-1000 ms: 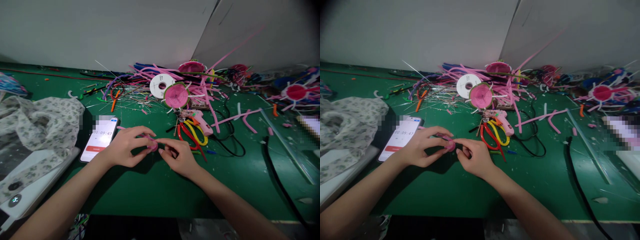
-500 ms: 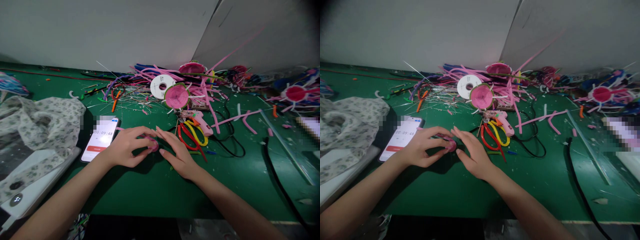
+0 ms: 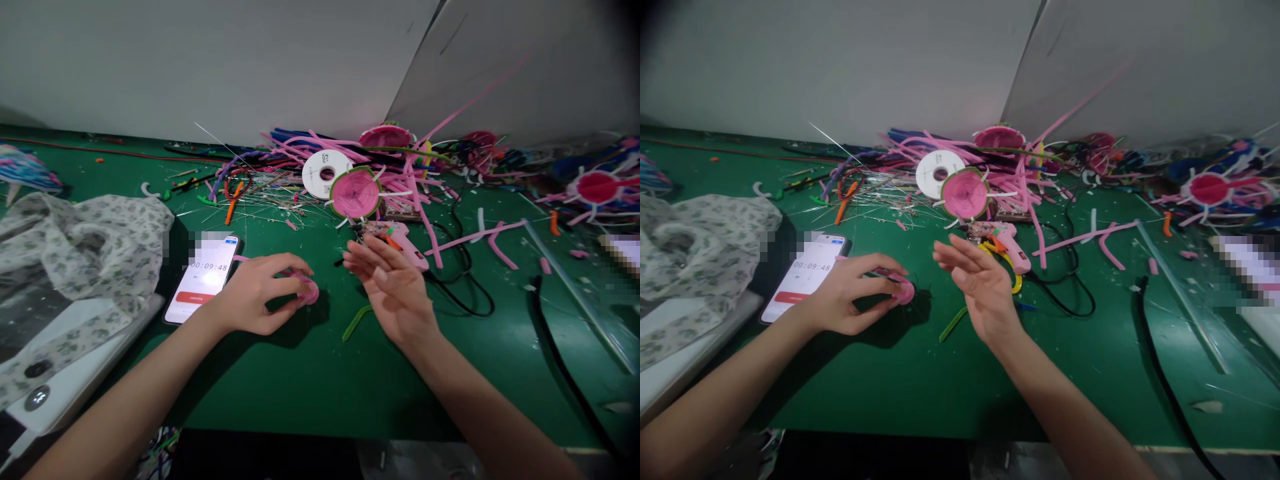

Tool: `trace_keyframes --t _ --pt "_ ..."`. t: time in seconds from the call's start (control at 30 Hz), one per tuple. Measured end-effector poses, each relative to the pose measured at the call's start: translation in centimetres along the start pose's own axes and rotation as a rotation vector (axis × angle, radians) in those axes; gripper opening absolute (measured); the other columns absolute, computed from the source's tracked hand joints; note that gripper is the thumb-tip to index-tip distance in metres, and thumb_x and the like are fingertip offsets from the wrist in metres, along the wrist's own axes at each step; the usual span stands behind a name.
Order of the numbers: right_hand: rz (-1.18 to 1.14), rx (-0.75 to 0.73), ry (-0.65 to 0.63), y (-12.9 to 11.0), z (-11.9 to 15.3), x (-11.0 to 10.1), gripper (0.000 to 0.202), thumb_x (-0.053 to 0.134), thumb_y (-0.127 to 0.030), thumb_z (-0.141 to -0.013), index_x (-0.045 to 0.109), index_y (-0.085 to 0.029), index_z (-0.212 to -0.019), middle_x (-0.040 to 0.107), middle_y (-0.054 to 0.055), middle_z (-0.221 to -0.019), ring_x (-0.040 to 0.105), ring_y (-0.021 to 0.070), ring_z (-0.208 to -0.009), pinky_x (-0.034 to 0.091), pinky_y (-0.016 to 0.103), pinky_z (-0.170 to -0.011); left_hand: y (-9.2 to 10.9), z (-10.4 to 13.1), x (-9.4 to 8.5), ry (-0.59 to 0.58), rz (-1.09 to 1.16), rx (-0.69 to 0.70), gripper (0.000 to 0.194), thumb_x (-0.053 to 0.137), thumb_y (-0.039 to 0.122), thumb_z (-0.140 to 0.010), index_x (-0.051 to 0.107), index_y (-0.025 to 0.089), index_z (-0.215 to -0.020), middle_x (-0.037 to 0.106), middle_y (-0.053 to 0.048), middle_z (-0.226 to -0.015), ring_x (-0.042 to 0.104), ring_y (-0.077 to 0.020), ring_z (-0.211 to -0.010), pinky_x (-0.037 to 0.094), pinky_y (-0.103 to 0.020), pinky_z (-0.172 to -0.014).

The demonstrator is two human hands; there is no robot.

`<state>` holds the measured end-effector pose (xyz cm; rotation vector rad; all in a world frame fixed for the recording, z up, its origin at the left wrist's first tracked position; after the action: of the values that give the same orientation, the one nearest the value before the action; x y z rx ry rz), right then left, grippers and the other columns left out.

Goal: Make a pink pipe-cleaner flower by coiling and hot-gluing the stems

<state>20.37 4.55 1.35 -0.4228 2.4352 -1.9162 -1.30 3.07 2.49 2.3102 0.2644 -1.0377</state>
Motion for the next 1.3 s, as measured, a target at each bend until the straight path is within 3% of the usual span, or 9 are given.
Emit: trace_keyframes --t 0.13,0.3,0.5,0.7,0.83,0.97,1.07,1.17,1.3 --pt "-0.129 0.106 0.146 0.2 -1.0 -1.5 0.021 0.077 -0.033 -0.069 0.069 -0.032 -0.088 0.072 -0.006 -0.076 0.068 0.0127 -0.071 0.056 0.036 -0.082 -0.1 -0.1 0.1 0.003 -0.012 0.003 0.016 0.058 0.015 -0.080 0.064 0.019 -0.095 0.062 -0.007 -0.106 0.062 -0.0168 -0.092 0.052 -0.030 -0.076" --pt "-0.291 0.122 0.415 -0.2 -2.4 -3.5 0.020 0.080 -0.021 -0.061 0.066 -0.026 -0.073 0.067 -0.008 -0.075 0.064 0.0068 -0.067 0.056 0.024 -0.073 -0.1 0.0 0.1 0.009 -0.001 0.003 0.015 0.059 0.015 -0.080 0.064 0.019 -0.094 0.062 -0.007 -0.107 0.062 -0.0163 -0.091 0.052 -0.030 -0.076" --pt "-0.309 -0.024 0.869 -1.0 -3.1 -6.4 0.018 0.070 -0.007 -0.071 0.056 -0.018 -0.066 0.060 -0.007 -0.063 0.057 0.0038 -0.058 0.051 0.019 -0.067 -0.1 0.1 0.1 0.002 -0.006 -0.001 0.016 0.059 0.015 -0.080 0.064 0.019 -0.095 0.062 -0.007 -0.107 0.062 -0.0164 -0.091 0.052 -0.031 -0.075" --pt "-0.222 -0.256 0.999 -4.0 -3.5 -7.7 0.023 0.054 0.002 -0.082 0.051 -0.018 -0.070 0.060 -0.008 -0.062 0.057 0.0019 -0.052 0.049 0.017 -0.063 -0.2 0.2 0.2 -0.009 0.002 -0.003 0.016 0.059 0.015 -0.080 0.063 0.020 -0.095 0.061 -0.007 -0.108 0.061 -0.0165 -0.091 0.052 -0.031 -0.076" --pt "-0.230 -0.317 1.059 -6.1 -3.5 -9.9 0.032 0.045 0.000 -0.091 0.049 -0.021 -0.067 0.057 -0.011 -0.059 0.059 0.0006 -0.055 0.050 0.014 -0.064 -0.2 0.2 0.1 0.001 0.006 0.001 0.015 0.059 0.016 -0.081 0.063 0.019 -0.094 0.061 -0.007 -0.108 0.061 -0.0163 -0.092 0.053 -0.031 -0.076" --pt "-0.128 -0.353 1.006 -6.8 -3.5 -11.3 0.034 0.052 0.000 -0.086 0.056 -0.025 -0.063 0.062 -0.009 -0.062 0.061 0.0005 -0.062 0.051 0.013 -0.066 -0.2 0.2 0.1 -0.009 0.000 -0.003 0.015 0.058 0.017 -0.081 0.063 0.020 -0.095 0.061 -0.007 -0.108 0.062 -0.0165 -0.091 0.053 -0.032 -0.076" --pt "-0.003 -0.276 0.852 -6.0 -3.4 -9.9 0.030 0.058 0.002 -0.076 0.065 -0.027 -0.072 0.069 -0.006 -0.071 0.066 0.0060 -0.071 0.053 0.020 -0.072 -0.2 0.2 0.0 -0.006 -0.004 0.001 0.016 0.058 0.016 -0.081 0.063 0.019 -0.095 0.061 -0.007 -0.107 0.062 -0.0167 -0.092 0.054 -0.031 -0.076" --pt "0.116 -0.127 0.494 -4.7 -3.3 -6.2 0.026 0.069 -0.004 -0.069 0.071 -0.023 -0.086 0.073 0.000 -0.086 0.069 0.0141 -0.084 0.055 0.028 -0.079 -0.1 0.2 0.1 -0.008 -0.004 0.002 0.016 0.058 0.016 -0.080 0.063 0.019 -0.095 0.061 -0.007 -0.108 0.062 -0.0166 -0.092 0.053 -0.031 -0.077" --pt "0.404 0.078 -0.059 -2.9 -2.6 -0.9 0.018 0.058 -0.021 -0.084 0.070 -0.024 -0.097 0.073 0.003 -0.095 0.069 0.0183 -0.091 0.056 0.034 -0.080 -0.1 0.1 0.0 -0.015 -0.017 -0.001 0.017 0.057 0.016 -0.081 0.063 0.020 -0.097 0.061 -0.007 -0.108 0.061 -0.0168 -0.094 0.053 -0.031 -0.077"
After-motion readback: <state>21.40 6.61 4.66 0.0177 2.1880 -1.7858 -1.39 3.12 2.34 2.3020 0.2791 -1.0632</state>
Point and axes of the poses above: each hand's wrist, its own z-axis away from the middle knuckle, its own x-axis out of the palm, y = z × x, the point moved 2 cm from there along -z, towards the middle knuckle
